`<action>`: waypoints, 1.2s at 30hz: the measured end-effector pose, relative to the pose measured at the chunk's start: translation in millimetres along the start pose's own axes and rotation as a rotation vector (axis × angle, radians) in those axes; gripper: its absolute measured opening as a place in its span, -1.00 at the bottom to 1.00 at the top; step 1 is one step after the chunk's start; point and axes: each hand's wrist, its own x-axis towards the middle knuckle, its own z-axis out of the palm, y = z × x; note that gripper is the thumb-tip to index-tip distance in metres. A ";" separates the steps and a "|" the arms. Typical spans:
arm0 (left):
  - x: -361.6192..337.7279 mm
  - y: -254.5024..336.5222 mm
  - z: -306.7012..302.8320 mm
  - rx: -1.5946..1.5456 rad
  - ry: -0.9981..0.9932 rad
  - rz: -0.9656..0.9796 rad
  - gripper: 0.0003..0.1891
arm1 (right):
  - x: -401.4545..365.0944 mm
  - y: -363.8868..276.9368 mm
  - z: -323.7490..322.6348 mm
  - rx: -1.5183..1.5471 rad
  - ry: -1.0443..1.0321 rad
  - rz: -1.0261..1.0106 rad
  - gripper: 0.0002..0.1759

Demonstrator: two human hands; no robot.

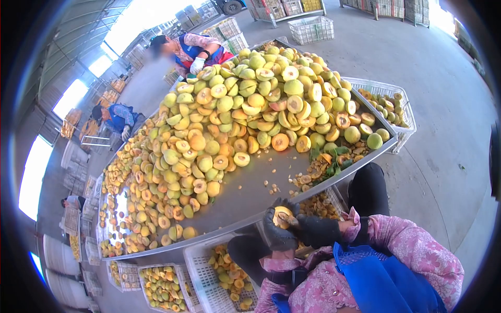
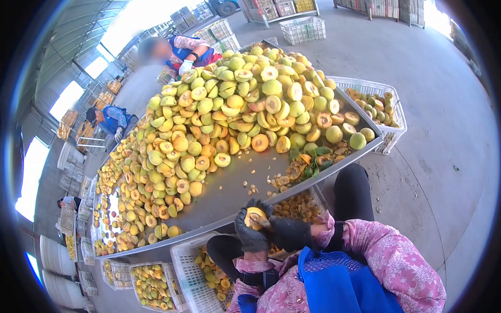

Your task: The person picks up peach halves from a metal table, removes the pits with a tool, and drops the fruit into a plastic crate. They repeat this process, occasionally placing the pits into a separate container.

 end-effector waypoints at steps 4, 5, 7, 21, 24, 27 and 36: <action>-1.2 -7.3 -14.7 0.217 -0.018 0.074 -0.60 | -7.2 -15.1 -2.4 -0.587 -0.028 0.004 -0.60; -2.1 -10.2 -21.7 0.384 -0.046 0.176 -0.63 | -8.7 -14.9 -2.9 -0.680 -0.071 0.051 -0.59; 2.3 -14.6 -40.4 0.320 -0.070 0.136 -0.70 | -9.6 -12.4 -1.3 -0.773 -0.103 0.100 -0.59; 5.8 -5.5 -42.7 0.108 0.146 0.154 -0.63 | 10.1 -26.8 11.8 -0.623 -0.043 0.366 -0.54; 1.8 -9.5 -51.4 0.101 0.217 0.145 -0.59 | 16.8 54.9 27.1 -0.241 -0.012 0.032 -0.56; 4.7 -9.4 -59.8 0.032 0.263 0.116 -0.57 | 20.2 66.3 28.3 -0.105 -0.061 0.264 -0.59; 2.0 2.1 -58.6 -0.158 0.214 0.097 -0.54 | 17.4 27.2 27.4 -0.766 -0.077 0.140 -0.68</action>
